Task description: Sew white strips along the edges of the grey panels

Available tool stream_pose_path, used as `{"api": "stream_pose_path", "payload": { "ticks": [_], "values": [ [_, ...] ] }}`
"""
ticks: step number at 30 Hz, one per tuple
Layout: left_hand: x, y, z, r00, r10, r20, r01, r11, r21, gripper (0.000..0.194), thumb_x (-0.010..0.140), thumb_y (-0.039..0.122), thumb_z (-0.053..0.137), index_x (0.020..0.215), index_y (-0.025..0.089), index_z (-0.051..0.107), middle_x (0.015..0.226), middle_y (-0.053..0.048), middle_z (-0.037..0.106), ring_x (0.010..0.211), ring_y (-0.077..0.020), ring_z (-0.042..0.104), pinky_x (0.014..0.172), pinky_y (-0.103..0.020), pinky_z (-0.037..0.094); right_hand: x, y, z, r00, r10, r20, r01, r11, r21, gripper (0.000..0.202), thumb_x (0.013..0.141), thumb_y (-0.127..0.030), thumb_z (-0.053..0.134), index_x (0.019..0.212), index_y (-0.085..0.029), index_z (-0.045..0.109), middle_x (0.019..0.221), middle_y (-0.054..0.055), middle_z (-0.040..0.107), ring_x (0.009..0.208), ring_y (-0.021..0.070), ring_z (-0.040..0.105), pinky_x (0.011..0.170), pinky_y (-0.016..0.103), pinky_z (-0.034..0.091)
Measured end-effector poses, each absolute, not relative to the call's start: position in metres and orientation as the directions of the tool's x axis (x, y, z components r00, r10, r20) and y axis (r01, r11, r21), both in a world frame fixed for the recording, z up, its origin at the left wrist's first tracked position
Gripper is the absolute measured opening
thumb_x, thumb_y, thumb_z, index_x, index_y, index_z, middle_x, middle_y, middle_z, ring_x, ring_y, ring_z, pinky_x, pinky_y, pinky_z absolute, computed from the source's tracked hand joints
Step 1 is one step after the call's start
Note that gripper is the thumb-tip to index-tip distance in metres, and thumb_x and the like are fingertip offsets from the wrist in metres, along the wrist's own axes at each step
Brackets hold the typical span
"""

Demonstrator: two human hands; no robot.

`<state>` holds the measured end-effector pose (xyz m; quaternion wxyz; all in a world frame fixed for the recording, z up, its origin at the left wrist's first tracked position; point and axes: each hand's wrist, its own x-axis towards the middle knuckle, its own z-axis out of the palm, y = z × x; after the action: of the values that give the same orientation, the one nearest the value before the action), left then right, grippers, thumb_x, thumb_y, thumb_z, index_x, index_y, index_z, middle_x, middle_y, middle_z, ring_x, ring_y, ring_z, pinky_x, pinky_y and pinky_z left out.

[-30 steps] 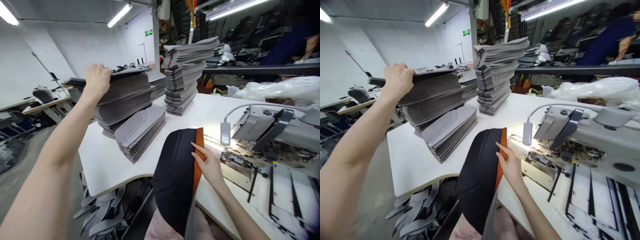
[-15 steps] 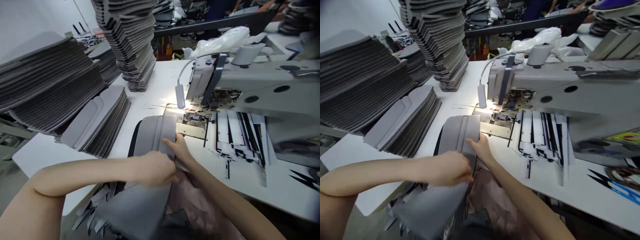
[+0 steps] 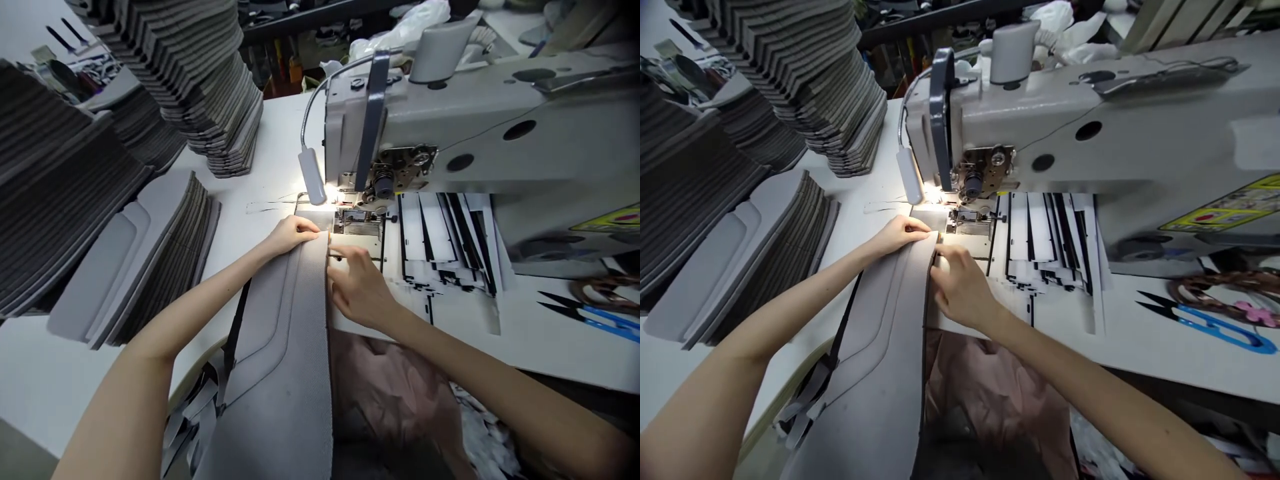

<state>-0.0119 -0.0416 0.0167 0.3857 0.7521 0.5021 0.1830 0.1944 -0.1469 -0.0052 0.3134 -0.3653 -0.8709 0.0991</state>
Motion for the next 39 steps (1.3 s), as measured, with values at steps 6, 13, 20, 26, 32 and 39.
{"api": "stream_pose_path", "payload": {
  "ticks": [6, 13, 20, 26, 32, 39],
  "values": [
    [-0.001, -0.041, 0.006, 0.284, 0.959, -0.019, 0.752, -0.210, 0.625, 0.010, 0.076, 0.032, 0.076, 0.080, 0.022, 0.079, 0.083, 0.000, 0.077, 0.080, -0.0182, 0.067, 0.071, -0.028, 0.045, 0.197, -0.138, -0.022, -0.603, 0.306, 0.736, 0.510, 0.858, 0.060, 0.028, 0.091, -0.001, 0.050, 0.073, -0.015, 0.066, 0.091, 0.008, 0.068, 0.098, 0.0197, 0.063, 0.093, 0.030, 0.057],
    [0.008, -0.028, 0.003, 0.274, 0.962, -0.010, 0.783, -0.217, 0.584, 0.013, 0.078, 0.034, 0.075, 0.080, 0.021, 0.077, 0.085, 0.000, 0.077, 0.080, -0.0183, 0.066, 0.072, -0.029, 0.045, 0.200, -0.127, -0.021, -0.623, 0.315, 0.716, 0.487, 0.873, 0.040, 0.032, 0.088, 0.003, 0.049, 0.066, -0.011, 0.066, 0.084, 0.011, 0.072, 0.088, 0.0210, 0.070, 0.080, 0.030, 0.062],
    [0.018, -0.003, -0.009, 0.267, 0.962, -0.064, 0.733, -0.160, 0.661, 0.019, 0.080, 0.040, 0.071, 0.078, 0.021, 0.074, 0.086, 0.002, 0.075, 0.091, -0.0193, 0.066, 0.091, -0.030, 0.048, 0.214, -0.112, -0.013, -0.638, 0.391, 0.663, 0.536, 0.844, 0.019, 0.034, 0.088, 0.006, 0.046, 0.068, -0.009, 0.069, 0.088, 0.013, 0.074, 0.095, 0.0222, 0.072, 0.085, 0.028, 0.062],
    [0.020, 0.003, -0.021, 0.153, 0.984, -0.096, 0.632, -0.023, 0.775, 0.026, 0.074, 0.041, 0.078, 0.086, 0.018, 0.074, 0.096, -0.003, 0.076, 0.095, -0.0205, 0.068, 0.098, -0.033, 0.050, 0.216, -0.109, -0.014, -0.640, 0.435, 0.633, 0.576, 0.817, 0.021, 0.035, 0.090, 0.005, 0.045, 0.069, -0.011, 0.068, 0.092, 0.012, 0.075, 0.102, 0.0208, 0.072, 0.086, 0.027, 0.062],
    [0.020, 0.003, -0.019, 0.219, 0.975, -0.031, 0.661, -0.125, 0.740, 0.024, 0.080, 0.039, 0.074, 0.092, 0.018, 0.074, 0.098, -0.004, 0.075, 0.096, -0.0221, 0.068, 0.093, -0.034, 0.052, 0.216, -0.108, -0.015, -0.647, 0.429, 0.630, 0.571, 0.821, 0.028, 0.035, 0.090, 0.006, 0.046, 0.068, -0.011, 0.068, 0.090, 0.012, 0.075, 0.100, 0.0203, 0.072, 0.088, 0.027, 0.061],
    [0.035, -0.045, 0.000, 0.555, 0.792, 0.254, 0.760, -0.607, 0.234, 0.027, 0.096, 0.014, 0.043, 0.092, 0.018, 0.069, 0.100, -0.007, 0.072, 0.094, -0.0223, 0.063, 0.087, -0.036, 0.050, 0.218, -0.105, -0.017, -0.662, 0.440, 0.606, 0.565, 0.825, 0.018, 0.035, 0.092, 0.002, 0.044, 0.072, -0.011, 0.069, 0.090, 0.012, 0.075, 0.093, 0.0204, 0.071, 0.087, 0.030, 0.060]
  ]
}}
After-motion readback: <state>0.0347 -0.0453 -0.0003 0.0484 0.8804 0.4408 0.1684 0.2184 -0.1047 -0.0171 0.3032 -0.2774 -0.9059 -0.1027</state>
